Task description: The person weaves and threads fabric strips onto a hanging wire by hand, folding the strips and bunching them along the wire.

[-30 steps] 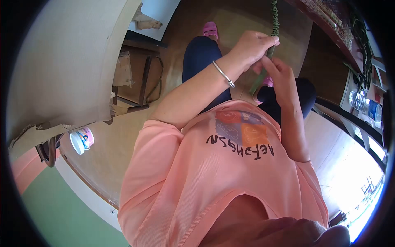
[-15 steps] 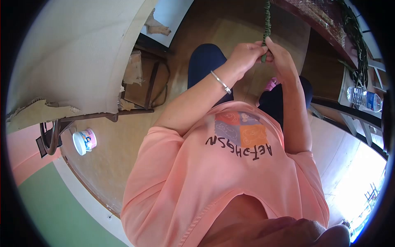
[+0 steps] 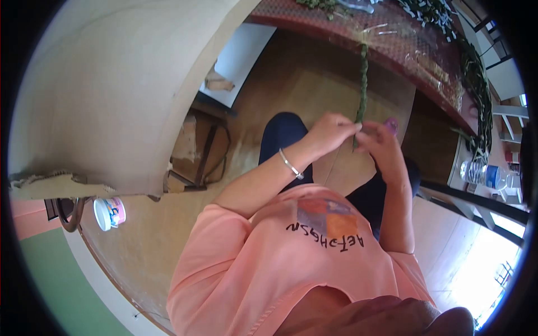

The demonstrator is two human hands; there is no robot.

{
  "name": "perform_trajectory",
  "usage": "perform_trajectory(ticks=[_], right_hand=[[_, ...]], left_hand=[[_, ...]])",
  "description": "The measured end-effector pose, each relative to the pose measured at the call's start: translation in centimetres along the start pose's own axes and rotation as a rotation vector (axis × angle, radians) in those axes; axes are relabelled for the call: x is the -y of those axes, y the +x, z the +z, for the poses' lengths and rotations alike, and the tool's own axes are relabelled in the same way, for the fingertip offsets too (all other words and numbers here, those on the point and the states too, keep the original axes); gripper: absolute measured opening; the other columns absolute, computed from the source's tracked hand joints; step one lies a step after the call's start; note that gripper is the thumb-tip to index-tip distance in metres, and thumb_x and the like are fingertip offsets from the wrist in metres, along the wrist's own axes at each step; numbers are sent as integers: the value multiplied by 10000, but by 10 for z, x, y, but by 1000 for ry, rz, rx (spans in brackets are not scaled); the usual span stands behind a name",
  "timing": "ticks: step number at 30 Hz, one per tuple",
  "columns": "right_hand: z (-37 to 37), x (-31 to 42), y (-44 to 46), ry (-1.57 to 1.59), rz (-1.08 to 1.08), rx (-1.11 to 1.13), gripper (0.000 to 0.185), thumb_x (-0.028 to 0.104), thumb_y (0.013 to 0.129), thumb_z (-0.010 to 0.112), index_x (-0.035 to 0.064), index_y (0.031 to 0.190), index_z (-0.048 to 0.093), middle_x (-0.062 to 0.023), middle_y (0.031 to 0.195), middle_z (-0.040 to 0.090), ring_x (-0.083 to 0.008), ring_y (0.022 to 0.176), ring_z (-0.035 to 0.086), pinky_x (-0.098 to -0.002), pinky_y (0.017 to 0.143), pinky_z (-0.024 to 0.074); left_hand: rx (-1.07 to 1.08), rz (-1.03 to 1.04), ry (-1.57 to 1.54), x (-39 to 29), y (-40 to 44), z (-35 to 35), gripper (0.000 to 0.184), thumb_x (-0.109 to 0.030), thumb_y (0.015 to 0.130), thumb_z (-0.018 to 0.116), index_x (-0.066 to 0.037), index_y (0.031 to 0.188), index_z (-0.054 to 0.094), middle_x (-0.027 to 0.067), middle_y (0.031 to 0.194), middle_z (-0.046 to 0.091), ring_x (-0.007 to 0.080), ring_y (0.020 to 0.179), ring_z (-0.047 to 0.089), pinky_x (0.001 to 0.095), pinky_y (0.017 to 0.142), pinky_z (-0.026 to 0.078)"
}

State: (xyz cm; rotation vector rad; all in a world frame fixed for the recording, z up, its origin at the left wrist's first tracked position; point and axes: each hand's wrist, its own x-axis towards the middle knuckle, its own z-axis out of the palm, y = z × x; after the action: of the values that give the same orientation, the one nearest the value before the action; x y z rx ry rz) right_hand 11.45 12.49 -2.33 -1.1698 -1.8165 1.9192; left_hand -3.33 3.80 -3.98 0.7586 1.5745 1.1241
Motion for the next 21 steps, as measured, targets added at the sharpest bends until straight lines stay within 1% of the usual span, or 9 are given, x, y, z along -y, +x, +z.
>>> perform_trajectory(ticks=[6,10,13,15,16,17,18,20,21], right_hand=[[-1,-8,15,91,81,148,320,92,821,630,-79,1082,562,-107,854,641,-132,683,600,-186,651,462],[7,-12,12,187,30,190,268,60,827,600,-62,1063,570,-98,838,647,-126,691,597,-179,657,454],[6,-11,12,268,67,207,247,49,831,585,-51,1057,571,-94,833,651,-121,697,597,-172,654,448],[4,-10,13,343,104,233,229,38,835,570,-40,1050,572,-90,828,655,-115,703,596,-166,652,442],[3,-9,14,344,104,234,229,38,835,570,-40,1050,572,-90,828,655,-115,703,596,-166,652,442],[2,-8,16,372,129,266,232,34,839,561,-39,1060,561,-99,839,655,-124,711,598,-175,665,446],[1,-7,17,401,156,297,235,29,844,553,-37,1070,549,-108,850,654,-132,719,600,-184,678,449],[-1,-5,19,463,208,355,243,19,852,535,-35,1089,527,-127,873,653,-148,734,605,-202,703,456],[-3,-3,21,466,206,351,243,19,852,535,-35,1089,527,-127,873,653,-148,734,605,-202,703,456]], left_hand=[[15,60,53,7,12,-8,293,-228,862,582,5,689,623,26,686,539,106,604,440,215,554,339],[143,311,375,5,17,-16,276,-220,872,574,-21,689,624,37,639,520,125,562,429,243,538,346],[320,171,585,-44,29,-40,268,-210,880,562,-35,688,629,51,664,539,151,559,445,277,548,367],[60,242,585,-76,60,-58,226,-197,862,575,-24,722,621,50,706,578,167,575,478,299,565,392],[-180,551,600,-75,91,-60,172,-181,842,584,-30,764,614,43,720,598,162,588,493,298,575,405],[-294,728,603,-83,124,-62,119,-154,813,593,-38,793,608,47,718,602,189,604,517,309,594,419],[-290,725,606,-91,158,-63,119,-154,813,593,-38,793,608,47,718,602,189,604,517,309,594,419],[-683,1051,1000,-105,221,-60,109,-169,782,615,-61,790,630,61,763,633,275,695,572,358,667,425],[-749,1039,1107,-112,248,-55,131,-195,784,625,-65,794,636,66,772,635,278,699,574,365,688,419]])
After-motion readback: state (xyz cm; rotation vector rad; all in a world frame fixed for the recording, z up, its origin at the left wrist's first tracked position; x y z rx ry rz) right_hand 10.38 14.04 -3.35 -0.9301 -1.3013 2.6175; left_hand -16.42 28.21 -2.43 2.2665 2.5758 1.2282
